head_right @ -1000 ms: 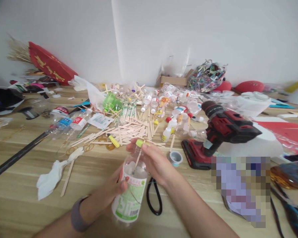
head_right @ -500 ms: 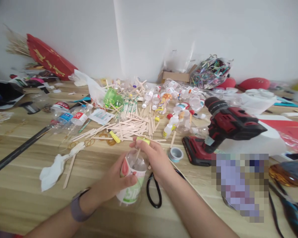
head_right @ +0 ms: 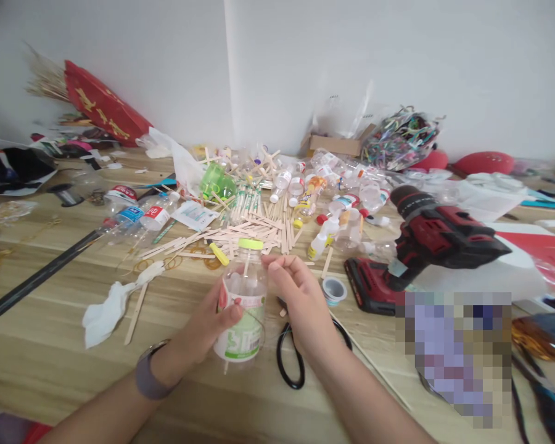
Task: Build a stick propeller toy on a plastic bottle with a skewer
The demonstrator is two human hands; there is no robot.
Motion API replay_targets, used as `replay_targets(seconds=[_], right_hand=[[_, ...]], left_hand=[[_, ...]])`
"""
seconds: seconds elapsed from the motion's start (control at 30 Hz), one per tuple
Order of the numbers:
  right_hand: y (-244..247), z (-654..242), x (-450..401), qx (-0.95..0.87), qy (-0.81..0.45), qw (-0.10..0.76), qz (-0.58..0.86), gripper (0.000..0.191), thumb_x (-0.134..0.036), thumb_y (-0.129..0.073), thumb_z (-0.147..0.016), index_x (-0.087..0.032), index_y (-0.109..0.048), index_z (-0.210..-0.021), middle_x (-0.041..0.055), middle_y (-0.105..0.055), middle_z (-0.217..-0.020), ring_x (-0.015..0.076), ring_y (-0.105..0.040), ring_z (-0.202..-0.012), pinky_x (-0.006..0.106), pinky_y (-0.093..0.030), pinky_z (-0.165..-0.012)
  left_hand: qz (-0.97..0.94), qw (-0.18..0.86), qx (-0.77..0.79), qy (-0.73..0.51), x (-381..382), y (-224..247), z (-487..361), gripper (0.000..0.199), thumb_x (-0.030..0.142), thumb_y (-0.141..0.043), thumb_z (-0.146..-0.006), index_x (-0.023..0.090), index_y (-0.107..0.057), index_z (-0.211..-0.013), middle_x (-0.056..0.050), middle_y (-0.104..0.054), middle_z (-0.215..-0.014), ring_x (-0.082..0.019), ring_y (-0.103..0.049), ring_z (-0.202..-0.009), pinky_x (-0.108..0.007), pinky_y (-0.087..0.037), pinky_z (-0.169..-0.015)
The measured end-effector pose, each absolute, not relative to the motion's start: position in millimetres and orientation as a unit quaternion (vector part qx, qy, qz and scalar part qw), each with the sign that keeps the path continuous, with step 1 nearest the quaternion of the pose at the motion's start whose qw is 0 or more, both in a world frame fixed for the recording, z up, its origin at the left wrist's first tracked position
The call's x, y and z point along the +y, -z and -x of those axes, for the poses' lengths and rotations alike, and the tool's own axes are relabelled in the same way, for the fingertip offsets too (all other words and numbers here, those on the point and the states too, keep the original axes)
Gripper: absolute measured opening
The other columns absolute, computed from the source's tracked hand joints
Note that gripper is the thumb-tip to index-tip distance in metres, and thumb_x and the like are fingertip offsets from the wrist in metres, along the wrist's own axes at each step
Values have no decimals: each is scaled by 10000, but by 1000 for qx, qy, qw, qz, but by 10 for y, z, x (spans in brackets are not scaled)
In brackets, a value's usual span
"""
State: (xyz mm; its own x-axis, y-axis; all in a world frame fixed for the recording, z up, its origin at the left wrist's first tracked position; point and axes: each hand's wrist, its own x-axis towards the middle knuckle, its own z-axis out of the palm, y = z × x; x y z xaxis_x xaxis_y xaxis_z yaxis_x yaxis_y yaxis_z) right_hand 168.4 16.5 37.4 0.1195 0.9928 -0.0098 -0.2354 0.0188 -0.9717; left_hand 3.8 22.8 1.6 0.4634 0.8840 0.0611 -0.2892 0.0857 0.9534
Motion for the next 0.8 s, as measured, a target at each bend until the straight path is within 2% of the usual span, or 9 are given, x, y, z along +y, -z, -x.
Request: replay_targets(seconds=[0.1, 0.2, 0.3, 0.43, 0.53, 0.7, 0.73, 0.8], right_hand=[[-365, -1744, 238, -407, -634, 526, 394, 488, -626, -736, -694, -215, -712, -957, 92, -732, -1056, 280, -646, -1008, 405, -473, -885], [-361, -1797, 305, -418, -723, 456, 307, 666, -678, -755, -621, -188, -725, -1071, 133, -705, -1174, 307, -618, -1112, 418, -458, -928], [-329, -1796, 347, -404, -749, 448, 273, 619, -564, -809, -610, -214, -721, -1112, 102, -695, -1222, 281, -560, -1218, 382, -428, -974], [-308, -1721, 346, -342, -717, 475, 379, 431, -435, -772, -664, -243, -738, -1049, 64, -753, -1064, 261, -637, -1052, 376, -462, -885], [-334, -1697, 317, -336, -692, 491, 409, 392, -411, -761, -691, -235, -739, -1041, 65, -755, -1052, 249, -650, -1003, 377, -459, -897], [-348, -1781, 314, -389, -754, 463, 256, 611, -515, -806, -635, -252, -700, -1176, 55, -723, -1153, 234, -623, -1090, 339, -467, -903], [-334, -1799, 319, -391, -764, 455, 236, 614, -526, -808, -623, -248, -709, -1162, 53, -728, -1137, 231, -628, -1079, 335, -470, -900], [-296, -1821, 323, -384, -771, 448, 241, 503, -499, -802, -628, -244, -751, -1059, 45, -746, -1077, 219, -645, -1034, 324, -477, -881]], left_hand=[[-495, 752, 201, -385, 182, 7, -42, 815, 571, -756, -716, 227, -457, -1391, -128, -574, -1337, -332, -512, -1247, -424, -397, -1015], [-499, 789, 178, -312, 160, 30, -40, 800, 590, -741, -723, 218, -473, -1379, -123, -623, -1252, -311, -583, -1135, -394, -440, -920], [-528, 774, 185, -295, 165, 15, -60, 758, 589, -739, -725, 196, -510, -1331, -122, -613, -1265, -313, -560, -1166, -401, -422, -949], [-584, 692, 252, -342, 162, -89, -106, 694, 526, -741, -755, 199, -499, -1317, -118, -581, -1318, -318, -499, -1252, -424, -363, -1040], [-597, 667, 277, -350, 151, -150, -110, 698, 458, -768, -753, 205, -471, -1332, -112, -582, -1309, -308, -500, -1248, -414, -363, -1042], [-519, 784, 174, -293, 159, -112, -65, 782, 550, -786, -689, 193, -489, -1317, -101, -624, -1175, -282, -573, -1091, -368, -422, -898], [-497, 806, 164, -278, 161, -100, -59, 793, 557, -799, -666, 198, -497, -1305, -92, -628, -1148, -269, -580, -1054, -350, -424, -861], [-471, 825, 171, -262, 165, -94, -55, 786, 526, -846, -608, 203, -531, -1252, -67, -629, -1089, -235, -580, -986, -313, -413, -806]])
